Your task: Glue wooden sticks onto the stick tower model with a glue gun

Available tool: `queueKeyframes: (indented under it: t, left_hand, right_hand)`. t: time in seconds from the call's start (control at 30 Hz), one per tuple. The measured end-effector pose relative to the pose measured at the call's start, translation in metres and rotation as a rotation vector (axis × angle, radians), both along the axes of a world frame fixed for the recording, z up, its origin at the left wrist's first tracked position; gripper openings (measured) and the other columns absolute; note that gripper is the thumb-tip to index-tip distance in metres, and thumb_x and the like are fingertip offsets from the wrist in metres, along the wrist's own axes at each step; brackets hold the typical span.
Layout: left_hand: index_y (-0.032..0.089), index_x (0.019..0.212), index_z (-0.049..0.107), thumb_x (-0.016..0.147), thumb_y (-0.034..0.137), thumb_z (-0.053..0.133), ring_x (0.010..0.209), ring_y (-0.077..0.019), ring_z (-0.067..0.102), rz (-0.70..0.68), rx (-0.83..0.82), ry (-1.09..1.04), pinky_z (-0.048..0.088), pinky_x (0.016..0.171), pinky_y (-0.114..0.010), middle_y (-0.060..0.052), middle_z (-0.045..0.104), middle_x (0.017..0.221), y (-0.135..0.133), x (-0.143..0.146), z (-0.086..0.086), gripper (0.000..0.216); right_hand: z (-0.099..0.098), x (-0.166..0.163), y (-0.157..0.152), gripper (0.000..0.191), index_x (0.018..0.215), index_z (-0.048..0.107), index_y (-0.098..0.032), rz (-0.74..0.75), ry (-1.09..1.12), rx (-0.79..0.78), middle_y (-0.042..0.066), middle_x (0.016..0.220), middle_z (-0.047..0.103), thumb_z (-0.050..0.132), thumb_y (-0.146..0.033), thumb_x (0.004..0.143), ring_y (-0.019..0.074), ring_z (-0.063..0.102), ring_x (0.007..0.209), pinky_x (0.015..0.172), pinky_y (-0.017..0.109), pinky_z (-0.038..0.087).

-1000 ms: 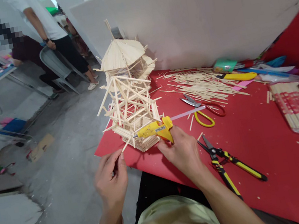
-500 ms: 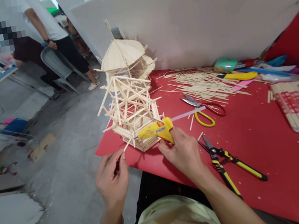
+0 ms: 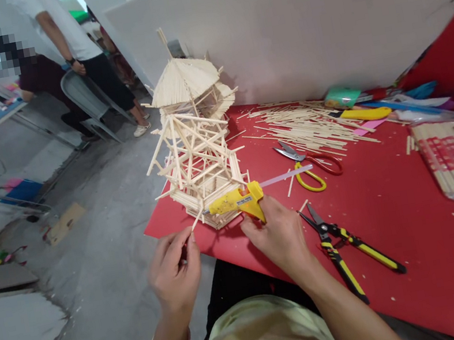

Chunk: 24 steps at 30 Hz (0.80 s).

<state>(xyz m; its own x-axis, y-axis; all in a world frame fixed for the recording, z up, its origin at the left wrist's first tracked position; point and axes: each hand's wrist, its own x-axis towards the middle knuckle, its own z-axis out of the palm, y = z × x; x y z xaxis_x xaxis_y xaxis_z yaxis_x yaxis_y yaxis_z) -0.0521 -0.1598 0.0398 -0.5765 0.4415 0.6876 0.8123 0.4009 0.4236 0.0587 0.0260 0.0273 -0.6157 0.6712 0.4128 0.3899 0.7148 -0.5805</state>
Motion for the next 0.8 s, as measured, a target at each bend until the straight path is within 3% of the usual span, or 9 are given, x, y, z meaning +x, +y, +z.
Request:
queueKeyframes:
  t: [0.6,0.8]
  left_hand:
    - [0.017,0.11,0.07,0.085,0.006,0.065,0.077,-0.0136,0.067,0.029,0.004,0.187,0.055,0.073,-0.024,-0.008,0.07,0.088,0.0052,0.0078,0.0014,0.028]
    - [0.016,0.112,0.069,0.083,0.004,0.066,0.078,-0.014,0.067,0.018,-0.009,0.191,0.055,0.073,-0.024,-0.009,0.07,0.09,0.0048,0.0087,-0.0052,0.031]
  right_hand:
    - [-0.0031,0.0066,-0.0036,0.016,0.07,0.046,-0.023,0.029,0.036,0.022,-0.006,0.059,0.051,0.06,-0.028,0.077,0.008,0.037,0.044,0.049,0.024,0.027]
    - [-0.0025,0.0078,-0.0051,0.02,0.069,0.043,-0.024,0.038,0.044,0.004,-0.006,0.059,0.048,0.06,-0.028,0.077,0.0083,0.039,0.045,0.049,0.023,0.028]
